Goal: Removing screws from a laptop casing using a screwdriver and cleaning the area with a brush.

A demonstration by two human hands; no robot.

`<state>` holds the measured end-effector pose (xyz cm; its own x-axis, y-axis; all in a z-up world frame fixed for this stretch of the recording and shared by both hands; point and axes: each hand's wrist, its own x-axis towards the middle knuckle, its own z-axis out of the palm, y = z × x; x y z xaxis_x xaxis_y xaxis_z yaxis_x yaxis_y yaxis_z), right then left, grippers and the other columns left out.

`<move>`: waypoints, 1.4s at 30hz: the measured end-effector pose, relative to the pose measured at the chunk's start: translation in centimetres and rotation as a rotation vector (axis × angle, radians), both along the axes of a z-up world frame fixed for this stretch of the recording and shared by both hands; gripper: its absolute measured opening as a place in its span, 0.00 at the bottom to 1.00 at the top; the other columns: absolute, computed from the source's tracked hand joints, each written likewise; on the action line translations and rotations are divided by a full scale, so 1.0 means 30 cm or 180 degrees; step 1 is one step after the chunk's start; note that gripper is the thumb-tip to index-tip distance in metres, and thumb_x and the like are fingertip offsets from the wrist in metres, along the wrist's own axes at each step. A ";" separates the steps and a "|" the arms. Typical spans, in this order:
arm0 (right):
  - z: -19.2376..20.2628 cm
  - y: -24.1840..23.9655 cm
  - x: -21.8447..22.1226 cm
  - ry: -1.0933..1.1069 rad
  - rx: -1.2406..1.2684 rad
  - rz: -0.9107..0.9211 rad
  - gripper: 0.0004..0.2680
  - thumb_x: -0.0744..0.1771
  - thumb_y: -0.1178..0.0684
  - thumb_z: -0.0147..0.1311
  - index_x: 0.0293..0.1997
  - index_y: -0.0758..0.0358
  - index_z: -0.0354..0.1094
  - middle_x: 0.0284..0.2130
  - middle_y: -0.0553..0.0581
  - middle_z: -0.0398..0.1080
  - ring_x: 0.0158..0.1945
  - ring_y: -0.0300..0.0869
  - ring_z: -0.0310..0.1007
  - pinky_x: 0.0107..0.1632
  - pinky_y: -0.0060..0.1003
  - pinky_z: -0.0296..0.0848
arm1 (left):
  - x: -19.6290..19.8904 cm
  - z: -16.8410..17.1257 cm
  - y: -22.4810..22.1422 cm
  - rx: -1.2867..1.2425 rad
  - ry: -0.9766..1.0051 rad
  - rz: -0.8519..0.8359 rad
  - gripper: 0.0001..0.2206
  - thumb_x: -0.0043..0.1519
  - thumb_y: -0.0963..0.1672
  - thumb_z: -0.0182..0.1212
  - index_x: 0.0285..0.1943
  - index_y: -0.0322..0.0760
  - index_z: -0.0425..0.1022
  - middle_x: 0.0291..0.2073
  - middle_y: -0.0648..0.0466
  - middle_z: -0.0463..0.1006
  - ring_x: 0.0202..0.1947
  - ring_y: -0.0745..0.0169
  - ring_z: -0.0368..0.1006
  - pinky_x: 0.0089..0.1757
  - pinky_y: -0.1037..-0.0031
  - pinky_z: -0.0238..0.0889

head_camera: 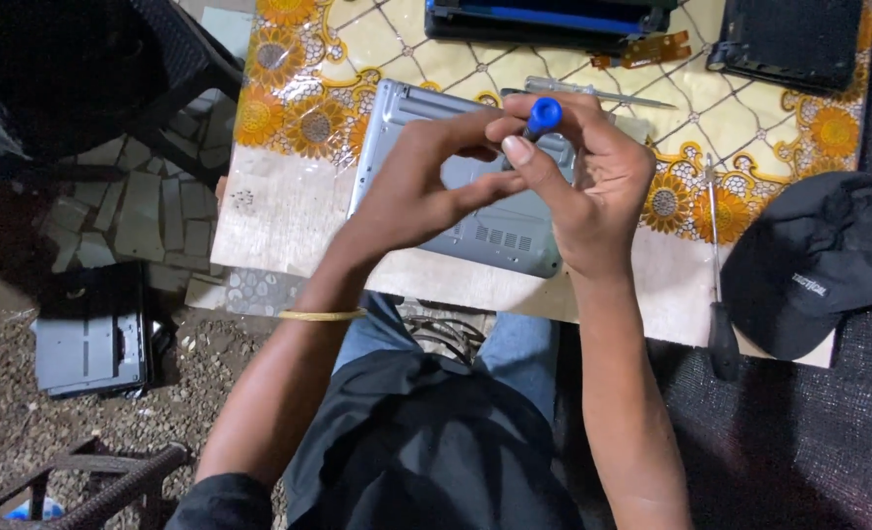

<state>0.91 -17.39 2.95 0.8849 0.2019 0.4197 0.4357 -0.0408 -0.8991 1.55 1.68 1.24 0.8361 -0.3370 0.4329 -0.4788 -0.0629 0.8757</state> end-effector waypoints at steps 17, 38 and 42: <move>-0.002 -0.004 0.009 0.0020 -0.0205 0.0113 0.13 0.78 0.51 0.48 0.72 0.66 0.67 0.53 0.62 0.79 0.59 0.46 0.80 0.63 0.38 0.79 | -0.006 -0.059 -0.059 -0.0117 0.0090 -0.0189 0.19 0.63 0.38 0.67 0.65 0.29 0.79 0.49 0.47 0.85 0.48 0.54 0.81 0.55 0.65 0.75; -0.014 0.031 0.006 -0.0162 0.0189 -0.0011 0.11 0.72 0.61 0.64 0.62 0.63 0.69 0.50 0.57 0.78 0.54 0.43 0.83 0.65 0.35 0.82 | -0.012 -0.047 -0.057 -0.0260 -0.0310 0.0713 0.15 0.61 0.37 0.76 0.54 0.29 0.75 0.37 0.51 0.82 0.35 0.62 0.75 0.41 0.73 0.73; -0.008 0.033 0.008 -0.0201 0.0273 -0.0022 0.12 0.72 0.67 0.64 0.59 0.64 0.66 0.50 0.58 0.76 0.55 0.44 0.83 0.65 0.36 0.83 | -0.034 -0.030 -0.020 -0.0235 -0.0031 0.0198 0.22 0.67 0.38 0.69 0.70 0.23 0.73 0.54 0.45 0.86 0.49 0.55 0.83 0.55 0.67 0.77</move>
<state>1.15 -16.39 2.70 0.8574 0.1569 0.4901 0.4916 0.0319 -0.8703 0.53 1.07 0.34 0.8500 -0.2514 0.4630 -0.4846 -0.0282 0.8743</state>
